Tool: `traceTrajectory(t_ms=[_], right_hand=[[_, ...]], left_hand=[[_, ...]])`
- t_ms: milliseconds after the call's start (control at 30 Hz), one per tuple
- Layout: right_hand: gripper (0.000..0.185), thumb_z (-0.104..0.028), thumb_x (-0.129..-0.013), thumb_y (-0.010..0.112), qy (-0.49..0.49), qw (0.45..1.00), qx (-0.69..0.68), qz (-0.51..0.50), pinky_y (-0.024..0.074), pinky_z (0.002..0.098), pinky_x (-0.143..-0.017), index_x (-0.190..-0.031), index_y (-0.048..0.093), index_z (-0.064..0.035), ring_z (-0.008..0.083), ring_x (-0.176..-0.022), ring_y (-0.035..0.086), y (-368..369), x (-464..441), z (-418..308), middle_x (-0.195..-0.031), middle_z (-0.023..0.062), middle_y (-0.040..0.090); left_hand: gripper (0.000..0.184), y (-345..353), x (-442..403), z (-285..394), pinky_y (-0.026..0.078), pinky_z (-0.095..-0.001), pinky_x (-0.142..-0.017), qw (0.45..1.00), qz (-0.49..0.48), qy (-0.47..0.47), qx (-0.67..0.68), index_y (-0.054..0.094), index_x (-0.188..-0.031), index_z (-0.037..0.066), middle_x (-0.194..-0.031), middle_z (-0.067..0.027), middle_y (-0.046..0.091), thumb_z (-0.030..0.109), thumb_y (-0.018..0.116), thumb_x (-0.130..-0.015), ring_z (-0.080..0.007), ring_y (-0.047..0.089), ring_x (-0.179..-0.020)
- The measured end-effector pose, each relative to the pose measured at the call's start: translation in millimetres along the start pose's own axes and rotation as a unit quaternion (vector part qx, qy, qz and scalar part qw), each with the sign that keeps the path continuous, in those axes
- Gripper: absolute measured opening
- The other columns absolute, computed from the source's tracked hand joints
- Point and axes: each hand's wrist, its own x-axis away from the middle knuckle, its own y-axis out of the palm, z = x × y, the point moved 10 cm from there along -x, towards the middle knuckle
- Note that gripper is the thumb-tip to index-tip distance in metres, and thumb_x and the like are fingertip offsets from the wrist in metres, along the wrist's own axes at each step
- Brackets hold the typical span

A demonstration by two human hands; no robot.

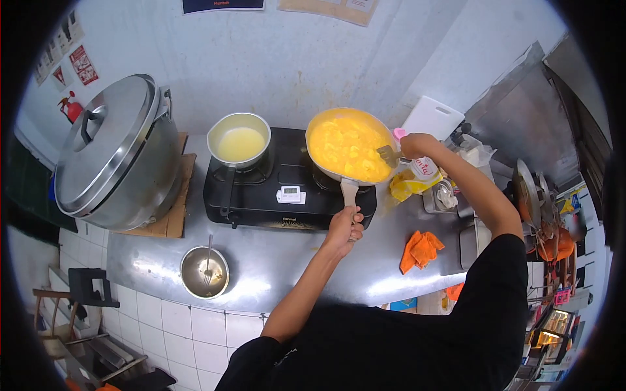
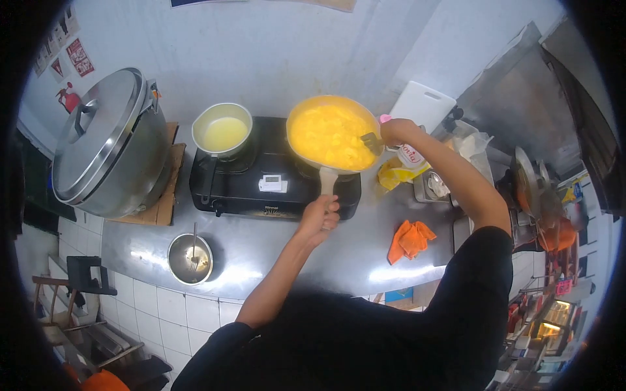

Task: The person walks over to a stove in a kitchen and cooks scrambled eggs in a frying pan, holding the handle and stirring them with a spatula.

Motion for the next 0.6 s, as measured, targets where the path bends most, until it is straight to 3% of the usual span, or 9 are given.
traceTrajectory(t_ms=[67,167,267,400,600], right_hand=[[0.019,-0.016,-0.082,0.050,0.014,0.993,-0.011,-0.113,0.0451,0.0366,-0.050,-0.085,0.065,-0.0057,0.0213,-0.055,0.058,21,-10,9,-0.072,0.0101,0.064],[0.019,-0.020,-0.086,0.048,0.029,0.963,-0.168,-0.209,0.0374,0.0308,-0.044,-0.077,0.058,-0.0066,0.0132,-0.047,0.043,35,-6,13,-0.062,0.0026,0.054],[0.023,-0.024,-0.089,0.048,-0.016,0.950,-0.236,-0.205,0.0333,0.0271,-0.041,-0.072,0.052,-0.0079,0.0093,-0.044,0.037,36,-1,-10,-0.058,-0.0019,0.048],[0.021,-0.022,-0.087,0.048,-0.030,0.923,-0.318,-0.216,0.0297,0.0248,-0.038,-0.074,0.053,-0.0066,0.0080,-0.041,0.035,43,0,-25,-0.059,-0.0006,0.049],[0.024,-0.028,-0.091,0.044,-0.088,0.916,-0.362,-0.149,0.0311,0.0233,-0.039,-0.088,0.060,-0.0106,0.0064,-0.041,0.035,31,-13,-75,-0.057,-0.0050,0.045]], left_hand=[[0.015,0,0,1,0.024,-0.0187,-0.039,1.000,0.003,-0.004,-0.005,0.044,-0.101,0.008,-0.070,0.0018,0.042,0.018,0.045,-0.090,-0.0033,0.027,-0.047],[0.015,-1,-2,1,0.024,-0.0189,-0.039,1.000,-0.001,-0.010,-0.018,0.044,-0.101,0.008,-0.070,0.0017,0.041,0.018,0.045,-0.090,-0.0034,0.027,-0.047],[0.024,-1,1,3,0.022,-0.0187,-0.038,1.000,0.004,-0.008,-0.018,0.042,-0.107,0.003,-0.071,0.0003,0.042,0.016,0.049,-0.088,-0.0041,0.029,-0.048],[0.016,0,-5,0,0.025,-0.0196,-0.039,0.999,-0.015,-0.022,-0.033,0.042,-0.102,0.008,-0.070,0.0018,0.040,0.018,0.043,-0.090,-0.0035,0.028,-0.047],[0.016,1,-3,0,0.025,-0.0200,-0.040,0.999,-0.010,-0.024,-0.034,0.041,-0.103,0.009,-0.070,0.0017,0.041,0.019,0.043,-0.091,-0.0037,0.028,-0.047]])
